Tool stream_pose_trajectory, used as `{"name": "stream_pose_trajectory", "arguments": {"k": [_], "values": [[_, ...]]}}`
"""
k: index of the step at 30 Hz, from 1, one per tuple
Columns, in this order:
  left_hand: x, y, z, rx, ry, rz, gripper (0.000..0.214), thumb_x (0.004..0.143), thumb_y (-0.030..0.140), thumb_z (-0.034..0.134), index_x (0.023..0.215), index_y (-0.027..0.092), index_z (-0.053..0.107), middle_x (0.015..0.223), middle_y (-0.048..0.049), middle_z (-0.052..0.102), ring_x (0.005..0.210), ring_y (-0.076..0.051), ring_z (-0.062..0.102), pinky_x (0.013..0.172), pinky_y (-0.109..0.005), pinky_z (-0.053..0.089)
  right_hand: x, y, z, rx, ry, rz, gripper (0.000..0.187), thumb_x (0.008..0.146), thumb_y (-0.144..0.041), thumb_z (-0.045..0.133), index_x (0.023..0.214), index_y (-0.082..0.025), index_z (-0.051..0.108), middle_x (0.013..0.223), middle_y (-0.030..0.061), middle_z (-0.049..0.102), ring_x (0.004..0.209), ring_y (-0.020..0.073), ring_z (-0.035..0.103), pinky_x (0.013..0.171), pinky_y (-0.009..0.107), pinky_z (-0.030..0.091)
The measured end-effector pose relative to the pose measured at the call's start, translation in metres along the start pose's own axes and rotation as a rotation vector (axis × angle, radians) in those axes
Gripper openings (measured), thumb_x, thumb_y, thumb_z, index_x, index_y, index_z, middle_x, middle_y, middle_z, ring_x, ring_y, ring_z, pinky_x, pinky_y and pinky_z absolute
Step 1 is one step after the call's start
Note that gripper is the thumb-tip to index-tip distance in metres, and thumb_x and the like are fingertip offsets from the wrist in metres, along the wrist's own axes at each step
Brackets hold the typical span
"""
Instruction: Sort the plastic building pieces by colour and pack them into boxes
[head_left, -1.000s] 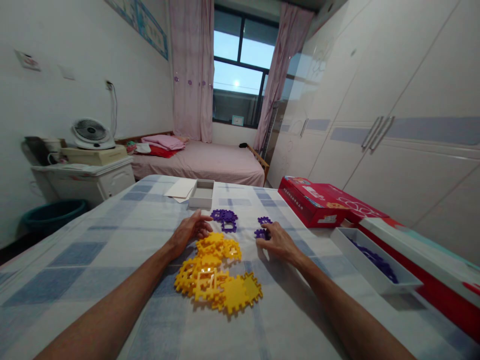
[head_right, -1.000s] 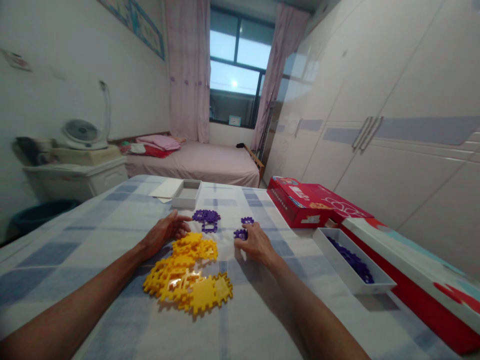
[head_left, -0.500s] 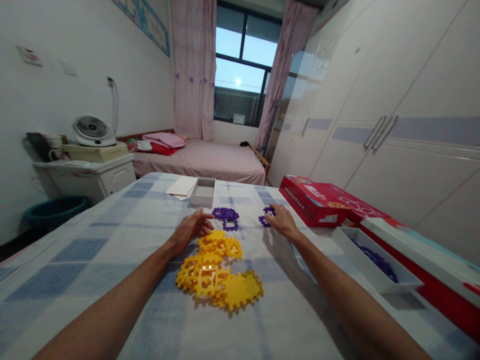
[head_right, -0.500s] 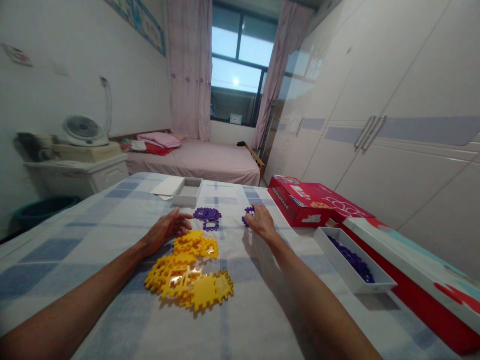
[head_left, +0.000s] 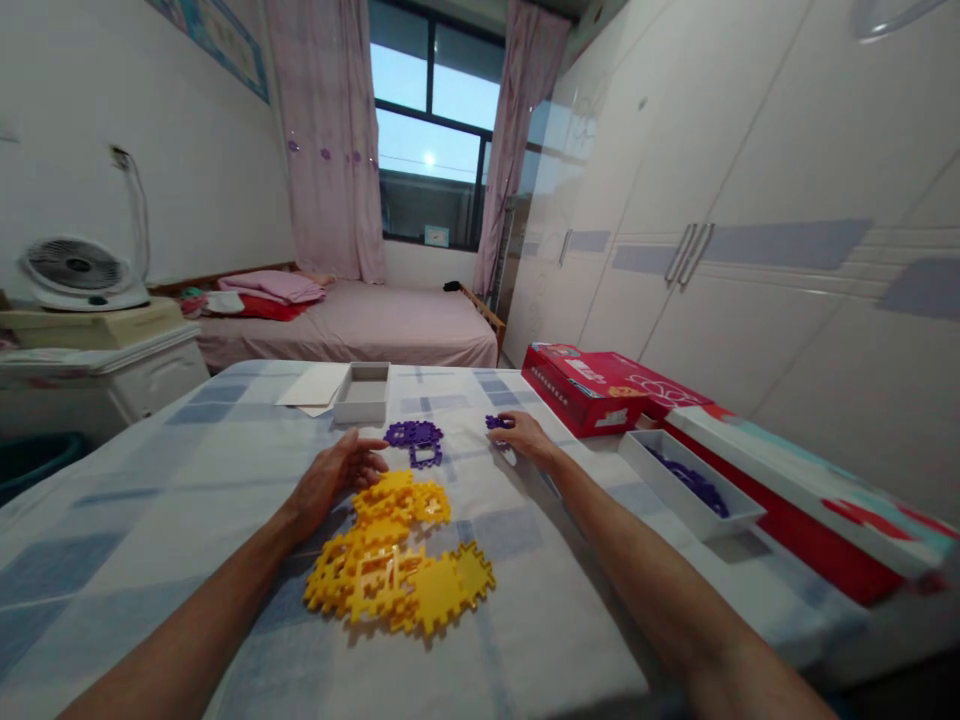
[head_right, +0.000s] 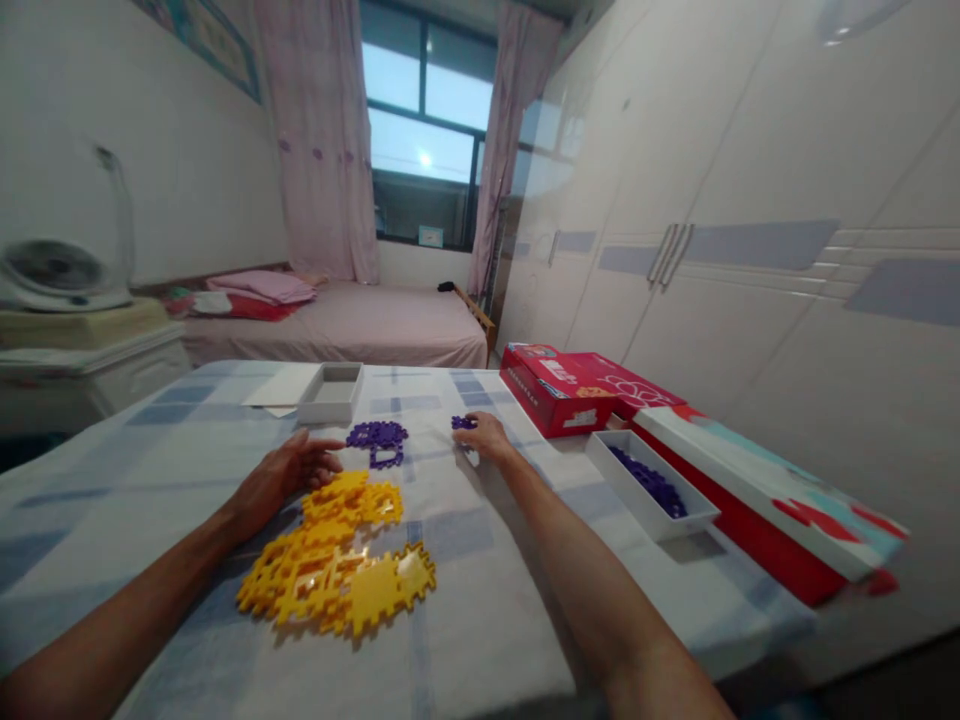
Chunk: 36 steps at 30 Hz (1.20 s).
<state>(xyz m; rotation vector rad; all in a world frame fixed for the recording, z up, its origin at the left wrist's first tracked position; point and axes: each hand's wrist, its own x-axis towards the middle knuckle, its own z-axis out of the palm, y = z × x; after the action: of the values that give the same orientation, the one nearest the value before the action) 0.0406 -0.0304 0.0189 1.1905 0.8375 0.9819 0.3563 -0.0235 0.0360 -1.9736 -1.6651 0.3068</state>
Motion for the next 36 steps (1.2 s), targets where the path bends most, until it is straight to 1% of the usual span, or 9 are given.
{"name": "stream_pose_trajectory", "arguments": {"k": [3, 6, 11, 13, 16, 22, 26, 30, 36], "values": [[0.001, 0.0, -0.002, -0.002, -0.005, -0.019, 0.057, 0.075, 0.064, 0.056, 0.098, 0.012, 0.067, 0.077, -0.0073, 0.069, 0.063, -0.015, 0.06, 0.061, -0.026, 0.047, -0.014, 0.004, -0.018, 0.08, 0.065, -0.018, 0.045, 0.071, -0.027, 0.066, 0.114, -0.018, 0.064, 0.102, 0.003, 0.071, 0.092, 0.017, 0.065, 0.081, 0.026, 0.05], [0.001, 0.0, -0.002, 0.003, 0.012, -0.027, 0.057, 0.075, 0.063, 0.057, 0.099, 0.012, 0.067, 0.078, -0.0079, 0.069, 0.063, -0.016, 0.061, 0.062, -0.026, 0.049, -0.036, 0.02, -0.055, 0.082, 0.158, -0.032, 0.048, 0.072, -0.029, 0.063, 0.119, -0.018, 0.061, 0.111, 0.0058, 0.067, 0.099, 0.0186, 0.063, 0.087, 0.029, 0.047], [0.0, 0.002, 0.0, 0.006, 0.022, -0.02, 0.058, 0.073, 0.062, 0.06, 0.099, 0.011, 0.067, 0.077, -0.0085, 0.069, 0.062, -0.016, 0.06, 0.059, -0.026, 0.049, -0.068, 0.093, -0.138, -0.272, 0.393, 0.094, 0.051, 0.073, -0.032, 0.06, 0.119, -0.01, 0.062, 0.111, 0.0145, 0.066, 0.102, 0.0253, 0.06, 0.089, 0.034, 0.044], [0.0, 0.003, 0.0, 0.004, 0.025, -0.026, 0.057, 0.072, 0.061, 0.061, 0.098, 0.011, 0.068, 0.076, -0.0085, 0.069, 0.061, -0.015, 0.06, 0.058, -0.025, 0.05, -0.074, 0.127, -0.161, -0.378, 0.361, 0.179, 0.048, 0.073, -0.032, 0.059, 0.116, -0.011, 0.063, 0.11, 0.0145, 0.067, 0.1, 0.0258, 0.061, 0.085, 0.033, 0.045], [-0.001, 0.004, 0.001, 0.001, 0.038, -0.035, 0.056, 0.071, 0.061, 0.062, 0.096, 0.012, 0.068, 0.076, -0.0084, 0.069, 0.06, -0.015, 0.06, 0.058, -0.025, 0.05, -0.077, 0.163, -0.176, -0.41, 0.266, 0.274, 0.04, 0.073, -0.032, 0.06, 0.108, -0.015, 0.068, 0.101, 0.0114, 0.07, 0.091, 0.0242, 0.064, 0.075, 0.03, 0.047], [-0.001, 0.004, 0.001, 0.006, 0.034, -0.029, 0.057, 0.069, 0.063, 0.063, 0.096, 0.012, 0.068, 0.075, -0.0077, 0.069, 0.061, -0.016, 0.061, 0.059, -0.026, 0.05, -0.073, 0.18, -0.171, -0.387, 0.243, 0.268, 0.043, 0.076, -0.042, 0.058, 0.109, -0.015, 0.068, 0.1, 0.0111, 0.07, 0.089, 0.0235, 0.065, 0.073, 0.031, 0.047], [0.001, 0.002, -0.001, -0.01, 0.029, -0.02, 0.058, 0.07, 0.062, 0.062, 0.096, 0.011, 0.067, 0.074, -0.0081, 0.069, 0.06, -0.015, 0.06, 0.058, -0.026, 0.049, -0.072, 0.167, -0.17, -0.423, 0.398, 0.265, 0.041, 0.082, -0.038, 0.051, 0.11, -0.013, 0.067, 0.106, 0.0152, 0.068, 0.098, 0.0261, 0.062, 0.081, 0.035, 0.046], [0.001, 0.0, 0.0, -0.017, 0.023, -0.01, 0.059, 0.072, 0.064, 0.06, 0.097, 0.01, 0.066, 0.075, -0.0081, 0.069, 0.061, -0.015, 0.06, 0.059, -0.025, 0.047, -0.059, 0.124, -0.15, -0.315, 0.408, 0.111, 0.04, 0.08, -0.028, 0.053, 0.114, -0.01, 0.064, 0.11, 0.0149, 0.065, 0.1, 0.0229, 0.06, 0.087, 0.033, 0.045], [-0.002, 0.002, 0.004, -0.024, 0.022, 0.015, 0.061, 0.073, 0.066, 0.058, 0.095, 0.01, 0.066, 0.073, -0.0073, 0.068, 0.06, -0.014, 0.059, 0.058, -0.024, 0.044, -0.04, 0.023, -0.062, -0.072, 0.057, -0.267, 0.044, 0.083, -0.034, 0.055, 0.122, -0.013, 0.056, 0.122, 0.0128, 0.058, 0.107, 0.0202, 0.057, 0.094, 0.032, 0.042]]}}
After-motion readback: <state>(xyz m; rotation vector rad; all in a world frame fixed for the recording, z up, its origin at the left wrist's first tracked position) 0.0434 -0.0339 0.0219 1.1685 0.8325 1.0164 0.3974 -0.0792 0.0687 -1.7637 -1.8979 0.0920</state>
